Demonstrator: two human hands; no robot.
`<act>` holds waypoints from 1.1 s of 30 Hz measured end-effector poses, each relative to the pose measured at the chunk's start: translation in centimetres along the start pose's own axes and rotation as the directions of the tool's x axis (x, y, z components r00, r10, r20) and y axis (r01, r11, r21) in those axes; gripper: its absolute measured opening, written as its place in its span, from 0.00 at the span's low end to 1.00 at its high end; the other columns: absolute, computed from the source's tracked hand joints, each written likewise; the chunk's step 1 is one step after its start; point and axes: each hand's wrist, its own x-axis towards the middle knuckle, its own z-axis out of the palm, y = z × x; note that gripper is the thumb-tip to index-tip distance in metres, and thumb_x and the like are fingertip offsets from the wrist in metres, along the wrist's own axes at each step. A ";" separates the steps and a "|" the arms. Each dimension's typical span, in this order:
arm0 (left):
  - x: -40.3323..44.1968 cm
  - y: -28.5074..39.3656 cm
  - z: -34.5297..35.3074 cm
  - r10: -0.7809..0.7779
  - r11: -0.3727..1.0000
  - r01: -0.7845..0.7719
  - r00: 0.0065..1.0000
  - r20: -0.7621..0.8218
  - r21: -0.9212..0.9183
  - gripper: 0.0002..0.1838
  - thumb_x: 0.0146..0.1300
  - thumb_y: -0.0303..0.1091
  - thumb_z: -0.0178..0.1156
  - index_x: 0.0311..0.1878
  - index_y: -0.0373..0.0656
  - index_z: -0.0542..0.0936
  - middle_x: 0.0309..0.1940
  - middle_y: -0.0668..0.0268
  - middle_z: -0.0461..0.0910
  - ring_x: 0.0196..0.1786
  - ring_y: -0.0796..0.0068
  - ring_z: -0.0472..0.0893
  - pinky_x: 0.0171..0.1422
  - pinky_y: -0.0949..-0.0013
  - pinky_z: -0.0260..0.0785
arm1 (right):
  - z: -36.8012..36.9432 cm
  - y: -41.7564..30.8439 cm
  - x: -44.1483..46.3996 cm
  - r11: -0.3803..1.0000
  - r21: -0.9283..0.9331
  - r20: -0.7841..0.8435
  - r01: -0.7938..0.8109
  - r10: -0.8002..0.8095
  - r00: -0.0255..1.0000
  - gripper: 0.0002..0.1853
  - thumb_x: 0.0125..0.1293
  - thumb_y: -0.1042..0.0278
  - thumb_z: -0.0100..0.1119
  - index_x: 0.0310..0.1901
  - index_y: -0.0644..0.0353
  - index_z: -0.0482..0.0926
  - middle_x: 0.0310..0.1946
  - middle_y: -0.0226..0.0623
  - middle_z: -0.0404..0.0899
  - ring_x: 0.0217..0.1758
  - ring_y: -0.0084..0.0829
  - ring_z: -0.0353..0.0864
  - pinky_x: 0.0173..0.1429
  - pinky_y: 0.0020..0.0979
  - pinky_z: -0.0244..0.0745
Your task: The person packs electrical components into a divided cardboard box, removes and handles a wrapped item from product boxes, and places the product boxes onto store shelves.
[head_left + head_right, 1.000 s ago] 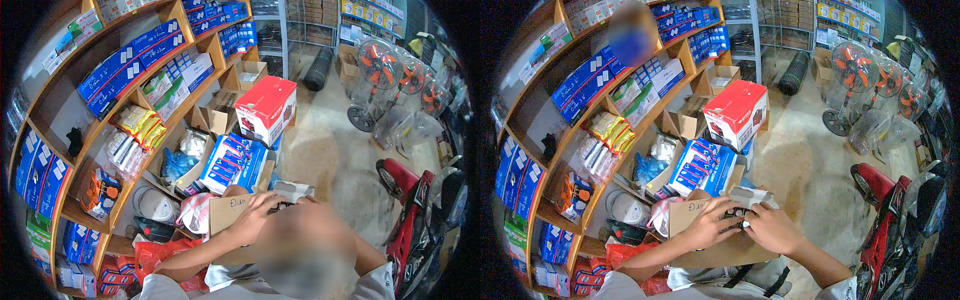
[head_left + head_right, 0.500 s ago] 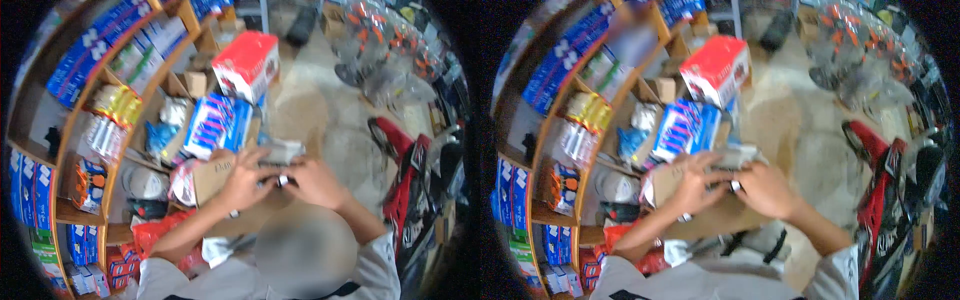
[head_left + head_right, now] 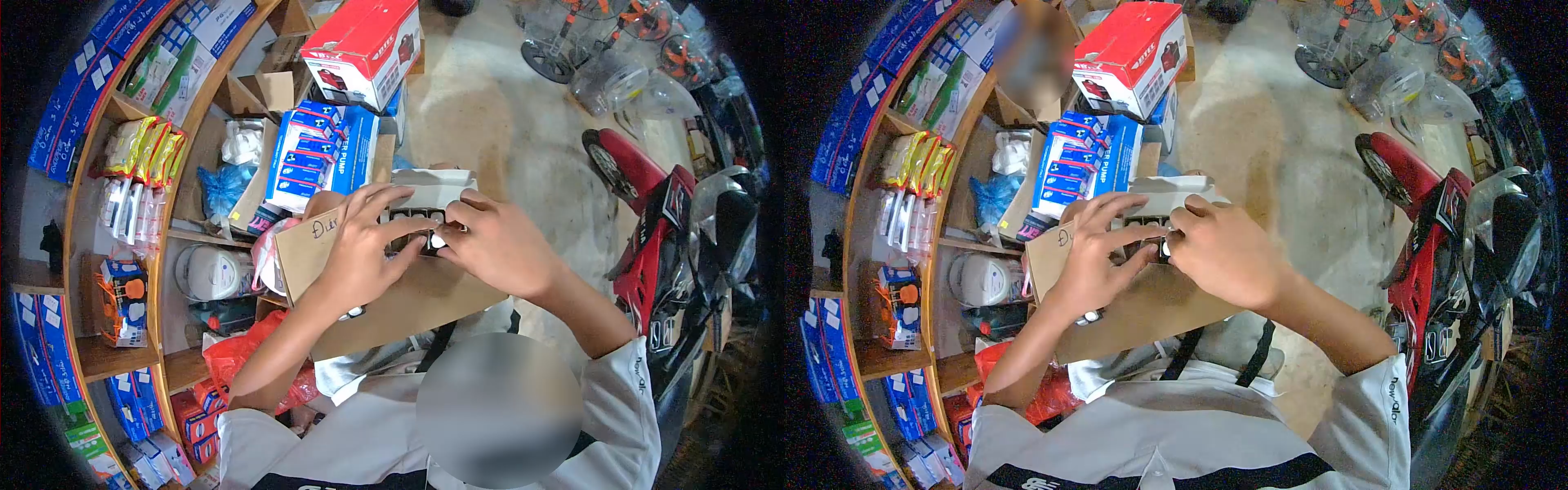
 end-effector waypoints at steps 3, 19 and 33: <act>-0.1 0.2 0.0 -0.028 1.000 0.028 1.000 0.006 -0.008 0.15 0.56 0.31 0.74 0.48 0.52 0.91 0.63 0.55 0.80 0.67 0.50 0.75 0.73 0.49 0.64 | 0.3 0.1 -0.3 0.999 0.004 -0.040 0.034 -0.034 0.999 0.13 0.60 0.61 0.70 0.43 0.58 0.87 0.39 0.30 0.76 0.48 0.32 0.81 0.50 0.33 0.83; -0.3 0.1 -0.1 -0.039 0.999 0.039 0.999 0.017 -0.038 0.19 0.55 0.29 0.75 0.52 0.51 0.90 0.63 0.54 0.80 0.67 0.49 0.76 0.71 0.49 0.68 | 1.2 0.1 -0.6 0.991 0.110 -0.190 0.081 -0.059 0.980 0.09 0.61 0.64 0.65 0.33 0.61 0.86 0.38 0.32 0.77 0.50 0.32 0.79 0.46 0.33 0.83; -0.2 -0.1 -0.1 -0.045 0.998 0.046 0.999 0.028 -0.049 0.18 0.56 0.27 0.73 0.52 0.50 0.90 0.63 0.55 0.79 0.67 0.49 0.75 0.72 0.50 0.67 | 1.0 0.8 -0.4 0.971 0.236 -0.105 0.034 -0.009 0.994 0.08 0.61 0.61 0.70 0.34 0.56 0.86 0.40 0.33 0.78 0.47 0.37 0.82 0.50 0.38 0.83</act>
